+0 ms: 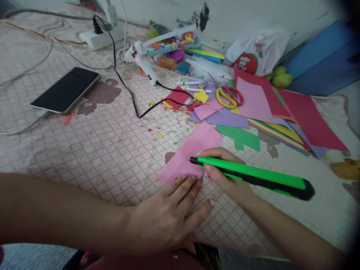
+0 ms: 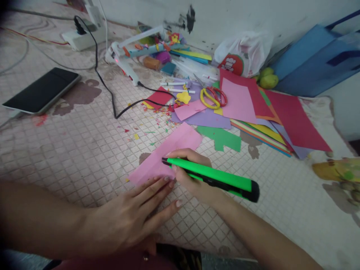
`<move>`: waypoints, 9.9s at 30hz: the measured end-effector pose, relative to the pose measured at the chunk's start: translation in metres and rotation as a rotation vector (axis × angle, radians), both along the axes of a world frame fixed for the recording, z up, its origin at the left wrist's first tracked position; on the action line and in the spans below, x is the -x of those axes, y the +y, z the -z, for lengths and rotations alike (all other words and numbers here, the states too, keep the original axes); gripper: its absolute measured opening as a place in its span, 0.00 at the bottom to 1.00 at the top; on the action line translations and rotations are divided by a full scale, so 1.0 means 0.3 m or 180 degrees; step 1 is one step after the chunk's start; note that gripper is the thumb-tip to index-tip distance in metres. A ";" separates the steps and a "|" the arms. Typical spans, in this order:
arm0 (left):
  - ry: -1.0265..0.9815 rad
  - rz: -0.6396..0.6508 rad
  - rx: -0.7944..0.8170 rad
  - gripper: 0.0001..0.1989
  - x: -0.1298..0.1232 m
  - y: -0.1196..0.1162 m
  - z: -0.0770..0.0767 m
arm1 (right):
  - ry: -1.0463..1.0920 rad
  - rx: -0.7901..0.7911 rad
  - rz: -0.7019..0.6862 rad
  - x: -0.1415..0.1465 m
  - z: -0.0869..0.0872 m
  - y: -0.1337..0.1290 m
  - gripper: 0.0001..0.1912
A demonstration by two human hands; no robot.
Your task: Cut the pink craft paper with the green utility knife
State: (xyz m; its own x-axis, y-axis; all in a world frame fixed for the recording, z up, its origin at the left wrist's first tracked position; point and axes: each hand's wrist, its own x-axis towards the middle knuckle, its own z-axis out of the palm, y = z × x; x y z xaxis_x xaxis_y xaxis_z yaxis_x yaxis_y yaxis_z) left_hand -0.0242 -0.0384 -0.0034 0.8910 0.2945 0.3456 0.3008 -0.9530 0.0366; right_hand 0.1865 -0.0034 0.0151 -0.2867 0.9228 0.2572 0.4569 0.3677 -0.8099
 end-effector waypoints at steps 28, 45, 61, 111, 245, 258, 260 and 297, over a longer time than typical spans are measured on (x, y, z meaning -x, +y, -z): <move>0.0388 0.0132 0.1147 0.28 0.069 0.340 -0.006 | 0.0074 -0.0136 0.0607 -0.015 -0.016 -0.047 0.09; 0.0172 0.0022 0.1409 0.25 0.073 0.325 -0.003 | -0.0307 -0.0289 0.0231 0.042 -0.005 -0.034 0.09; 0.0205 -0.0002 0.1348 0.26 0.070 0.325 0.002 | -0.0289 -0.0188 0.0141 0.040 0.009 -0.034 0.10; 0.0331 0.0009 0.1364 0.27 0.073 0.324 -0.004 | -0.0288 -0.0328 -0.0062 0.028 0.004 -0.006 0.09; 0.0069 0.0031 0.1369 0.36 0.070 0.311 0.003 | -0.0332 -0.0502 -0.0262 0.028 0.013 -0.019 0.10; 0.0108 0.0036 0.1389 0.37 0.070 0.311 0.003 | -0.0206 -0.0329 -0.0410 0.012 0.055 -0.015 0.11; 0.0133 0.0017 0.1378 0.37 0.069 0.311 0.003 | -0.0231 -0.0337 -0.0301 0.011 0.044 -0.014 0.10; 0.0090 0.0011 0.1397 0.36 0.069 0.309 0.000 | -0.0493 -0.0463 -0.0304 0.021 0.032 -0.033 0.12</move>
State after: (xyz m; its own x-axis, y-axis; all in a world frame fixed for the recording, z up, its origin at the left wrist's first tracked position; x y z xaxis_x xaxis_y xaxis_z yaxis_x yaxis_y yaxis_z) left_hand -0.0448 0.0544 -0.0035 0.8995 0.4051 0.1638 0.3045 -0.8500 0.4299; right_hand 0.1802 -0.0132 0.0054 -0.4173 0.8461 0.3317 0.5292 0.5230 -0.6681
